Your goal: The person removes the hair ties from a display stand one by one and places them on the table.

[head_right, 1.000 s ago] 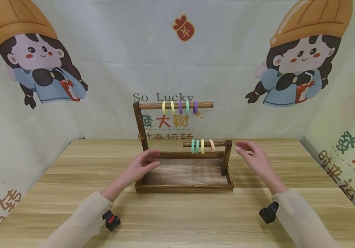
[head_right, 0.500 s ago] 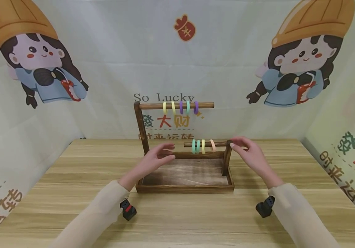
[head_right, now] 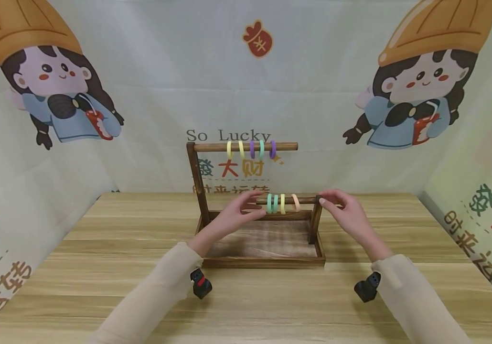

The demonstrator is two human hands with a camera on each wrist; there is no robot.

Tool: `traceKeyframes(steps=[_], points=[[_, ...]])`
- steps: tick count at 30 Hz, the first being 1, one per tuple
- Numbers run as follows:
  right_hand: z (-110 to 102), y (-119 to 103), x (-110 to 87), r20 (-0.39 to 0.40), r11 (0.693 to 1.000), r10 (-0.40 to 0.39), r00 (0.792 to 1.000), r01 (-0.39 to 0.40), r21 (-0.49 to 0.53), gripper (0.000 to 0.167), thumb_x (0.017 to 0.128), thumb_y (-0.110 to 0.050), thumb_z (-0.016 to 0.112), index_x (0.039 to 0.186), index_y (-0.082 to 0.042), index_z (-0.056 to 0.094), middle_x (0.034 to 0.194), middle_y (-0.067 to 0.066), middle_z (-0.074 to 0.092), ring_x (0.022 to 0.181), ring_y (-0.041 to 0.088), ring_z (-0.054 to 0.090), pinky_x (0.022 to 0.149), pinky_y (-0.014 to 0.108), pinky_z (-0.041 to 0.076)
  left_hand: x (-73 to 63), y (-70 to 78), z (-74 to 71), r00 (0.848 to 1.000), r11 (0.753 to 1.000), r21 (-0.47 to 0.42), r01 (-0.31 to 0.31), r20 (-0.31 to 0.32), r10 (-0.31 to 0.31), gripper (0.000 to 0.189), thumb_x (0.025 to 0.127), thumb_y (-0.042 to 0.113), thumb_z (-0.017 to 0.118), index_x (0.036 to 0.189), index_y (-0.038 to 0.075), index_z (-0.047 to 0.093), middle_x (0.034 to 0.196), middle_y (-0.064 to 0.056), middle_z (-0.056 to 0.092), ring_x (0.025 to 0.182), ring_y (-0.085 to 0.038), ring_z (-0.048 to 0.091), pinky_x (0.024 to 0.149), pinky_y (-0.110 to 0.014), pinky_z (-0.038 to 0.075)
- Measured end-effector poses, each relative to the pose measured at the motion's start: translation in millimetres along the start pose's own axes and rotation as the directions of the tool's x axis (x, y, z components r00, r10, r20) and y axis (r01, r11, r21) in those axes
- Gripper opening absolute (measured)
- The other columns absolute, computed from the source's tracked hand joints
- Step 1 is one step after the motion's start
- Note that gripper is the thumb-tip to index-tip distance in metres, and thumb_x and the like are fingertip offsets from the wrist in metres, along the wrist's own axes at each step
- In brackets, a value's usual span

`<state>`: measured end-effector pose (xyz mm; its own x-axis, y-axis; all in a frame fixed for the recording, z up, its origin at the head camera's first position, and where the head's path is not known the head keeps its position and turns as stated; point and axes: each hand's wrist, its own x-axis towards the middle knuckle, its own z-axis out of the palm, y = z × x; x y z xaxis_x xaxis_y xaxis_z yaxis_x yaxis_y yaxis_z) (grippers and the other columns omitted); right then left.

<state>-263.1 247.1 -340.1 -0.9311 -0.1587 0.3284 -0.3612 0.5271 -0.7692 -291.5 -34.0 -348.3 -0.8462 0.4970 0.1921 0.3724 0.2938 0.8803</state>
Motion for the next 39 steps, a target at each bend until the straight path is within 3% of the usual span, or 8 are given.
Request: traceKeyframes(steps=[7, 13, 19, 26, 36, 39], points=[[-0.4, -0.3, -0.7, 0.004, 1.000, 0.010, 1.000, -0.010, -0.004, 0.042, 0.093, -0.032, 0.045, 0.117, 0.003, 0.049, 0.114, 0.021, 0.051, 0.103, 0.031, 0.046, 0.085, 0.049, 0.036, 7.6, 4.9, 6.4, 1.000, 0.996, -0.090, 0.013, 0.026, -0.011, 0.054, 0.086, 0.025, 0.059, 0.134, 0.018, 0.036, 0.137, -0.004, 0.032, 0.112, -0.025, 0.044, 0.082, -0.034, 0.045], [-0.3, 0.9, 0.2, -0.003, 1.000, 0.006, 1.000, -0.006, -0.008, 0.042, 0.093, -0.031, 0.045, 0.116, 0.002, 0.050, 0.112, 0.020, 0.052, 0.100, 0.028, 0.047, 0.084, 0.047, 0.037, 11.1, 8.5, 10.5, 0.999, 0.988, -0.144, 0.048, 0.005, -0.048, 0.050, 0.084, 0.027, 0.061, 0.130, 0.022, 0.042, 0.132, -0.001, 0.038, 0.098, -0.017, 0.053, 0.081, -0.038, 0.046], [-1.0, 0.3, 0.5, -0.006, 1.000, 0.001, 1.000, -0.002, -0.025, 0.041, 0.093, -0.031, 0.045, 0.116, 0.002, 0.051, 0.112, 0.018, 0.053, 0.095, 0.017, 0.048, 0.080, 0.040, 0.039, 7.6, 21.7, 10.0, 0.996, 0.974, -0.211, 0.085, 0.017, -0.084, 0.048, 0.085, 0.017, 0.060, 0.130, 0.015, 0.042, 0.131, -0.007, 0.038, 0.089, -0.021, 0.056, 0.075, -0.030, 0.048], [-1.5, -0.7, 0.3, -0.001, 1.000, 0.003, 1.000, -0.003, -0.028, 0.041, 0.093, -0.031, 0.044, 0.117, 0.002, 0.050, 0.111, 0.017, 0.053, 0.094, 0.014, 0.048, 0.079, 0.038, 0.039, 15.1, 5.7, 13.5, 0.998, 0.968, -0.244, 0.061, -0.001, -0.063, 0.046, 0.084, 0.017, 0.062, 0.127, 0.013, 0.045, 0.122, -0.004, 0.044, 0.089, -0.024, 0.057, 0.076, -0.035, 0.048], [-1.0, -0.9, 0.2, 0.013, 1.000, 0.020, 1.000, -0.020, -0.019, 0.043, 0.093, -0.033, 0.044, 0.117, 0.001, 0.050, 0.112, 0.017, 0.053, 0.096, 0.020, 0.049, 0.079, 0.037, 0.040, 7.2, 6.3, 10.0, 0.998, 0.956, -0.288, 0.052, -0.019, -0.060, 0.044, 0.084, 0.015, 0.061, 0.125, 0.014, 0.046, 0.124, -0.007, 0.041, 0.091, -0.030, 0.057, 0.074, -0.031, 0.049], [-1.1, -1.5, 0.0, 0.022, 1.000, 0.025, 0.999, -0.025, -0.012, 0.043, 0.093, -0.033, 0.044, 0.118, 0.002, 0.049, 0.113, 0.018, 0.052, 0.098, 0.023, 0.048, 0.080, 0.039, 0.040, 3.9, 7.7, 7.6, 0.998, 0.955, -0.293, 0.046, -0.022, -0.055, 0.043, 0.084, 0.013, 0.061, 0.124, 0.012, 0.046, 0.128, -0.007, 0.039, 0.093, -0.025, 0.057, 0.077, -0.033, 0.048]])
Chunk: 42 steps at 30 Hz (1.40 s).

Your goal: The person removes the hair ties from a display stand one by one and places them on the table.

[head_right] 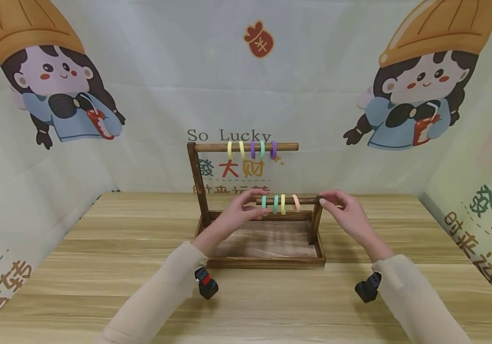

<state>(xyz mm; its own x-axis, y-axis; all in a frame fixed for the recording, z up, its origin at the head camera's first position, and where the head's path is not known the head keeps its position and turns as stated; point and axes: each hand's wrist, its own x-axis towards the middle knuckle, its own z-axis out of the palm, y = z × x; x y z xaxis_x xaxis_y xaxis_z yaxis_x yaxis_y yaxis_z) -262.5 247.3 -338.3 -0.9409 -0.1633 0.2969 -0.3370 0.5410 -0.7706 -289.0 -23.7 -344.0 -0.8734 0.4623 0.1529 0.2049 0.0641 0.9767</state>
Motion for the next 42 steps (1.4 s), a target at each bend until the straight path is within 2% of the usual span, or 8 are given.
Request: traceKeyframes(steps=[5, 11, 21, 27, 33, 36, 40, 42], points=[[0.0, 0.0, 0.2, 0.005, 1.000, -0.001, 1.000, 0.001, -0.003, 0.043, 0.093, -0.033, 0.044, 0.118, 0.002, 0.049, 0.113, 0.018, 0.052, 0.098, 0.024, 0.048, 0.080, 0.039, 0.041, -9.5, 7.8, -7.1, 1.000, 1.000, 0.013, 0.008, -0.001, -0.008, 0.042, 0.084, 0.011, 0.060, 0.124, 0.009, 0.046, 0.129, -0.005, 0.038, 0.093, -0.019, 0.056, 0.076, -0.030, 0.048], [-0.1, 1.2, 0.9, 0.001, 1.000, -0.006, 1.000, 0.006, -0.010, 0.042, 0.093, -0.033, 0.044, 0.117, 0.001, 0.050, 0.113, 0.017, 0.053, 0.097, 0.022, 0.049, 0.078, 0.036, 0.042, -22.0, 19.8, -14.7, 1.000, 0.999, 0.053, 0.007, -0.011, -0.006, 0.042, 0.085, 0.010, 0.059, 0.123, 0.004, 0.044, 0.121, -0.012, 0.044, 0.090, -0.021, 0.057, 0.074, -0.030, 0.049], [-0.2, 1.7, 0.6, 0.007, 1.000, -0.019, 1.000, 0.019, -0.004, 0.042, 0.093, -0.032, 0.044, 0.117, 0.002, 0.049, 0.113, 0.018, 0.052, 0.099, 0.026, 0.048, 0.080, 0.041, 0.041, -21.2, -2.9, -31.1, 0.999, 0.999, 0.053, -0.007, -0.049, 0.009, 0.043, 0.084, 0.011, 0.061, 0.123, 0.007, 0.045, 0.120, -0.009, 0.046, 0.088, -0.020, 0.058, 0.074, -0.031, 0.049], [-1.1, 1.7, 0.6, 0.014, 1.000, -0.015, 1.000, 0.015, -0.006, 0.042, 0.093, -0.033, 0.044, 0.118, 0.001, 0.049, 0.113, 0.017, 0.052, 0.097, 0.019, 0.050, 0.079, 0.034, 0.043, -29.9, -8.1, -41.5, 0.998, 0.995, 0.094, -0.024, -0.056, 0.029, 0.041, 0.083, 0.015, 0.062, 0.122, 0.013, 0.047, 0.120, -0.007, 0.046, 0.092, -0.018, 0.057, 0.076, -0.033, 0.048], [-1.6, 1.4, 0.1, 0.008, 1.000, -0.022, 1.000, 0.022, -0.007, 0.041, 0.092, -0.031, 0.045, 0.117, 0.001, 0.050, 0.112, 0.017, 0.053, 0.093, 0.009, 0.050, 0.077, 0.027, 0.043, -38.2, -12.4, -49.5, 0.997, 0.992, 0.108, -0.061, -0.042, 0.065, 0.043, 0.082, 0.010, 0.063, 0.122, 0.007, 0.047, 0.120, -0.015, 0.046, 0.092, -0.022, 0.057, 0.077, -0.035, 0.048], [-1.5, 1.3, 0.2, 0.009, 1.000, -0.023, 1.000, 0.023, -0.010, 0.041, 0.092, -0.031, 0.045, 0.117, 0.001, 0.050, 0.112, 0.017, 0.053, 0.093, 0.010, 0.050, 0.077, 0.028, 0.043, -43.8, -11.5, -52.1, 0.997, 0.991, 0.117, -0.068, -0.028, 0.072, 0.043, 0.082, 0.005, 0.062, 0.122, 0.003, 0.046, 0.118, -0.018, 0.047, 0.092, -0.026, 0.055, 0.077, -0.037, 0.048], [-1.4, 0.8, 0.3, 0.011, 1.000, -0.019, 1.000, 0.020, -0.018, 0.041, 0.093, -0.032, 0.045, 0.117, 0.001, 0.050, 0.112, 0.017, 0.053, 0.094, 0.013, 0.050, 0.078, 0.032, 0.043, -57.7, 2.4, -51.2, 0.997, 0.975, 0.207, -0.074, -0.010, 0.078, 0.042, 0.083, 0.003, 0.060, 0.122, -0.002, 0.046, 0.112, -0.019, 0.051, 0.089, -0.027, 0.055, 0.075, -0.032, 0.048], [-1.3, 0.2, 0.3, 0.012, 1.000, -0.018, 1.000, 0.018, -0.018, 0.042, 0.093, -0.031, 0.045, 0.117, 0.002, 0.049, 0.112, 0.017, 0.053, 0.096, 0.018, 0.050, 0.079, 0.035, 0.043, -61.4, 0.6, -53.2, 0.996, 0.963, 0.256, -0.079, -0.006, 0.083, 0.041, 0.084, 0.006, 0.060, 0.122, -0.001, 0.047, 0.109, -0.015, 0.053, 0.088, -0.025, 0.055, 0.073, -0.030, 0.047]])
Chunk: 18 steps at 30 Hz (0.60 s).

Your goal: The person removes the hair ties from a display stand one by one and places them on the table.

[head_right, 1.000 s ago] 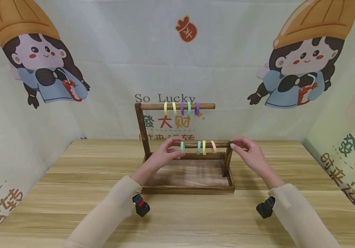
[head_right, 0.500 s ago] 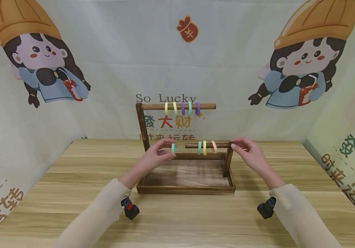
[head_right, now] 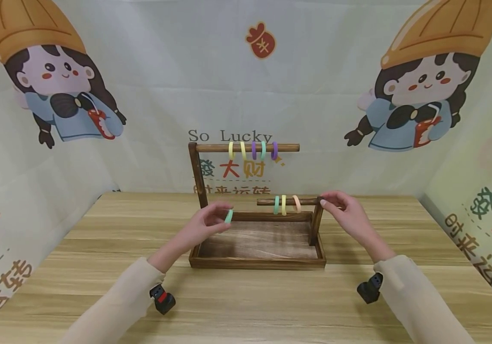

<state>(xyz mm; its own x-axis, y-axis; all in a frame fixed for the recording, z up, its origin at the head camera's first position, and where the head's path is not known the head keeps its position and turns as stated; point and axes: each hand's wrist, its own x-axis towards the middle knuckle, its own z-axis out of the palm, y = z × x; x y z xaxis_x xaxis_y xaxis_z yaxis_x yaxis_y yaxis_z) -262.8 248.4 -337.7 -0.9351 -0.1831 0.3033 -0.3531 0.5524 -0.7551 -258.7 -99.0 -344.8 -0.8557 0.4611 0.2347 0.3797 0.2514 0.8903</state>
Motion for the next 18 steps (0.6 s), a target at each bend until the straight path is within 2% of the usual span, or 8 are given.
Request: traceKeyframes(steps=[5, 12, 18], points=[[-0.2, -1.0, 0.1, 0.004, 1.000, 0.004, 1.000, -0.004, 0.011, 0.043, 0.093, -0.032, 0.045, 0.117, 0.003, 0.049, 0.113, 0.019, 0.052, 0.100, 0.029, 0.049, 0.081, 0.043, 0.041, -4.6, -19.2, -3.2, 1.000, 1.000, 0.023, 0.000, 0.021, 0.000, 0.042, 0.083, 0.013, 0.063, 0.122, 0.004, 0.049, 0.108, -0.010, 0.054, 0.090, -0.022, 0.055, 0.074, -0.030, 0.048], [-1.0, -0.3, 0.7, 0.012, 1.000, 0.004, 1.000, -0.004, 0.001, 0.042, 0.093, -0.032, 0.045, 0.117, 0.001, 0.050, 0.111, 0.017, 0.053, 0.097, 0.023, 0.050, 0.079, 0.038, 0.042, -18.3, -20.5, -7.2, 0.998, 0.993, 0.119, -0.001, 0.068, -0.007, 0.037, 0.081, 0.008, 0.063, 0.117, 0.004, 0.052, 0.095, -0.006, 0.056, 0.081, -0.015, 0.054, 0.070, -0.026, 0.048], [-0.8, 0.1, 0.9, 0.006, 1.000, -0.003, 1.000, 0.003, -0.007, 0.041, 0.093, -0.032, 0.045, 0.116, 0.001, 0.050, 0.110, 0.016, 0.054, 0.094, 0.018, 0.051, 0.077, 0.034, 0.043, -31.8, -19.5, -11.4, 0.994, 0.988, 0.152, -0.003, 0.110, -0.014, 0.038, 0.081, 0.003, 0.063, 0.116, -0.003, 0.051, 0.088, -0.011, 0.056, 0.075, -0.020, 0.052, 0.059, -0.025, 0.046]])
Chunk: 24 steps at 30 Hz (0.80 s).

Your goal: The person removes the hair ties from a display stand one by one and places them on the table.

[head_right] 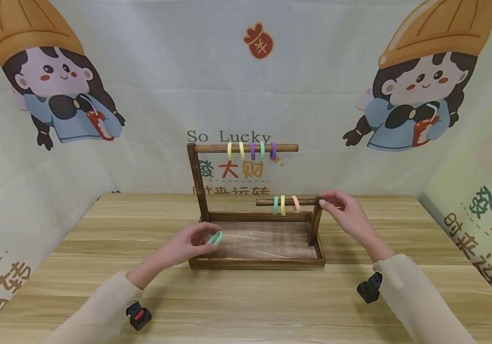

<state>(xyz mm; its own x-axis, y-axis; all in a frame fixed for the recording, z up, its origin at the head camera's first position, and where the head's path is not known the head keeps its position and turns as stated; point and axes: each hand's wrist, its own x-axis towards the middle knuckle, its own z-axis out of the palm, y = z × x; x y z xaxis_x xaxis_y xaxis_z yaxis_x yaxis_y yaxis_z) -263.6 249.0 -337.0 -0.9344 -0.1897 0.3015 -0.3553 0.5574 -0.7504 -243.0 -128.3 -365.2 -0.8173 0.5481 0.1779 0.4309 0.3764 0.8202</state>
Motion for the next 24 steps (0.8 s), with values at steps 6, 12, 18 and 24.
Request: traceKeyframes(steps=[6, 12, 18, 24], points=[[0.0, 0.4, 0.1, 0.002, 1.000, -0.007, 1.000, 0.007, -0.004, 0.041, 0.093, -0.031, 0.045, 0.117, 0.001, 0.050, 0.109, 0.016, 0.054, 0.094, 0.018, 0.051, 0.077, 0.033, 0.043, -12.0, -3.9, -2.2, 0.999, 0.999, 0.052, -0.016, 0.041, 0.014, 0.039, 0.081, 0.011, 0.065, 0.116, 0.000, 0.052, 0.085, -0.004, 0.056, 0.072, -0.014, 0.051, 0.057, -0.022, 0.043], [-0.6, 0.9, -0.5, 0.001, 1.000, -0.015, 1.000, 0.015, -0.007, 0.039, 0.093, -0.030, 0.045, 0.117, 0.001, 0.050, 0.109, 0.015, 0.054, 0.093, 0.016, 0.051, 0.076, 0.030, 0.043, -22.0, -10.7, -3.9, 0.997, 0.992, 0.116, -0.046, 0.074, 0.038, 0.041, 0.080, 0.018, 0.066, 0.115, 0.002, 0.055, 0.084, -0.003, 0.057, 0.066, -0.014, 0.048, 0.054, -0.023, 0.042], [-1.0, 0.8, -1.1, 0.013, 1.000, -0.014, 1.000, 0.014, 0.001, 0.039, 0.093, -0.029, 0.044, 0.118, 0.001, 0.049, 0.110, 0.015, 0.054, 0.096, 0.022, 0.050, 0.077, 0.031, 0.043, -30.9, -12.1, -5.3, 0.993, 0.981, 0.180, -0.076, 0.101, 0.059, 0.040, 0.079, 0.019, 0.067, 0.113, -0.001, 0.056, 0.088, -0.007, 0.058, 0.067, -0.011, 0.050, 0.056, -0.024, 0.047], [-0.6, 0.4, -0.4, 0.010, 1.000, -0.011, 1.000, 0.011, 0.003, 0.039, 0.093, -0.030, 0.044, 0.117, 0.001, 0.050, 0.109, 0.015, 0.054, 0.096, 0.022, 0.050, 0.077, 0.032, 0.043, -38.0, -13.8, -7.5, 0.987, 0.969, 0.215, -0.121, 0.127, 0.095, 0.032, 0.080, 0.015, 0.066, 0.109, 0.003, 0.059, 0.087, -0.006, 0.058, 0.070, -0.009, 0.051, 0.055, -0.022, 0.046]])
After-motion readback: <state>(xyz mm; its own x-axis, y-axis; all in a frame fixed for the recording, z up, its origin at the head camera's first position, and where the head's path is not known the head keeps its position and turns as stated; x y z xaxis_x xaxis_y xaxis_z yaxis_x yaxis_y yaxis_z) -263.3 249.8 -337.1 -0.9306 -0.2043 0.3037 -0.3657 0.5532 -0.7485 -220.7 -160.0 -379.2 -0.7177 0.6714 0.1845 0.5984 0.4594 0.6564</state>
